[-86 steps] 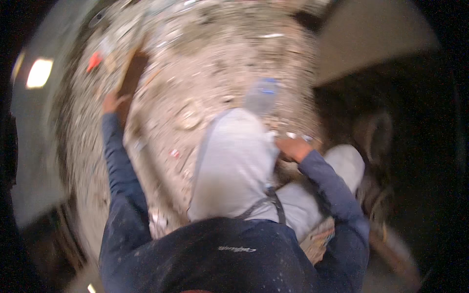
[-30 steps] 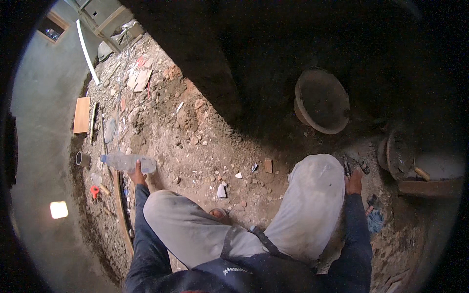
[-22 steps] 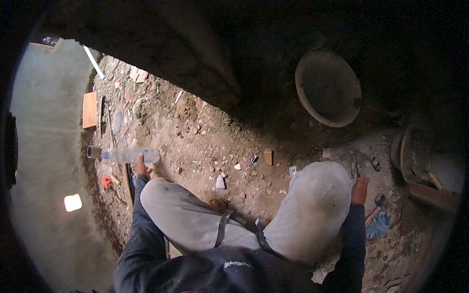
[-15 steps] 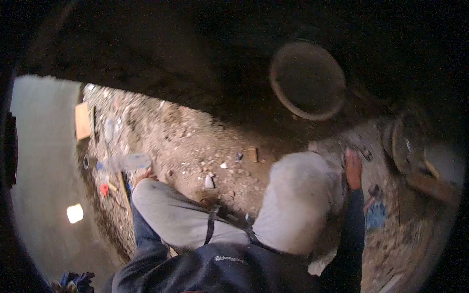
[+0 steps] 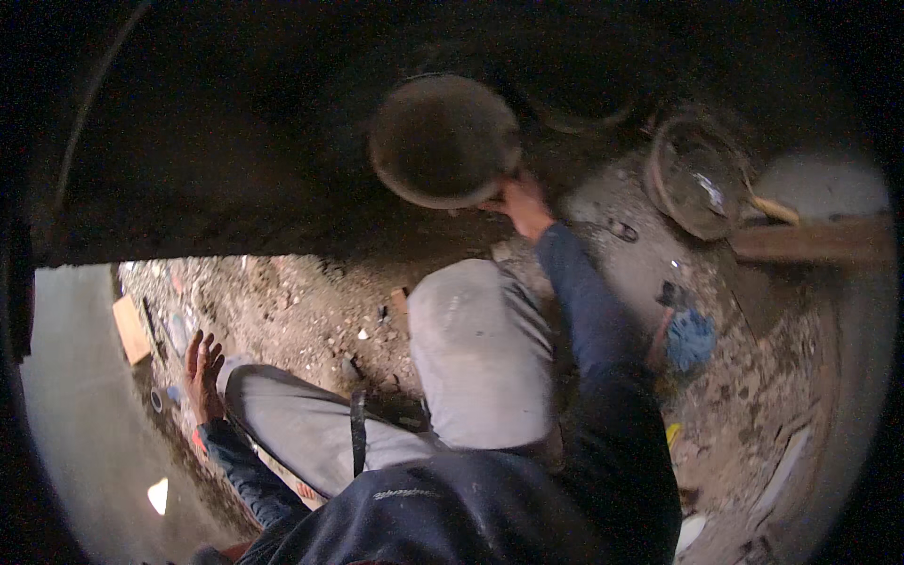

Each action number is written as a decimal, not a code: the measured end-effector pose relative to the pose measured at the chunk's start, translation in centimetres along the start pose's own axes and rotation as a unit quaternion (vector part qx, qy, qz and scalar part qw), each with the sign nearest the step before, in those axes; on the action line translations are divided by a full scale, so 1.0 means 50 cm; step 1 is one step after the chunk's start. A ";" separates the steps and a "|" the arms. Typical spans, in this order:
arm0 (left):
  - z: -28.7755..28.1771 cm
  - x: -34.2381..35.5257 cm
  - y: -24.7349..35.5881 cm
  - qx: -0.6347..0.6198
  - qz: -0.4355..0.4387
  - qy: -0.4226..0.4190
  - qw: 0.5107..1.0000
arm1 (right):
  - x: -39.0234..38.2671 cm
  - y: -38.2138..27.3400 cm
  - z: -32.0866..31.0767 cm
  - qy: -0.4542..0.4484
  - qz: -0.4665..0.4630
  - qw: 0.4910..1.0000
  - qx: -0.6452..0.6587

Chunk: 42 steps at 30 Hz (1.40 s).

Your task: The person uses pliers to remove nails from a wooden plank and then applies plaster to a wall with a trowel.

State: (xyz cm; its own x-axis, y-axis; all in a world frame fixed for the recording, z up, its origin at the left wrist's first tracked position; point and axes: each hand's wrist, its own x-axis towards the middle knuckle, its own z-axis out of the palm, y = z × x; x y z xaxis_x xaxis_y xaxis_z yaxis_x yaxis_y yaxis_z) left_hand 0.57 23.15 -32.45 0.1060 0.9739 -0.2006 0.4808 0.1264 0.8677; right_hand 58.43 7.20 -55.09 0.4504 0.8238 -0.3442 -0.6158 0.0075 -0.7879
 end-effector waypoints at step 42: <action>0.746 -0.064 0.170 -0.212 0.047 -0.309 0.926 | -0.296 -0.535 -0.893 0.096 0.131 0.551 -0.818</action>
State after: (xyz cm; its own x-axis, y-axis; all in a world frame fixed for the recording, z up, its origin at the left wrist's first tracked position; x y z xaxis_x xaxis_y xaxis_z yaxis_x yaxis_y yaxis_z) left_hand 36.79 14.09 -41.40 0.6712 0.7067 -0.2237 0.0735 0.2368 0.9688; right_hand 97.13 -30.51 -51.71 0.6410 0.5986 -0.4804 0.6615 -0.7483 -0.0498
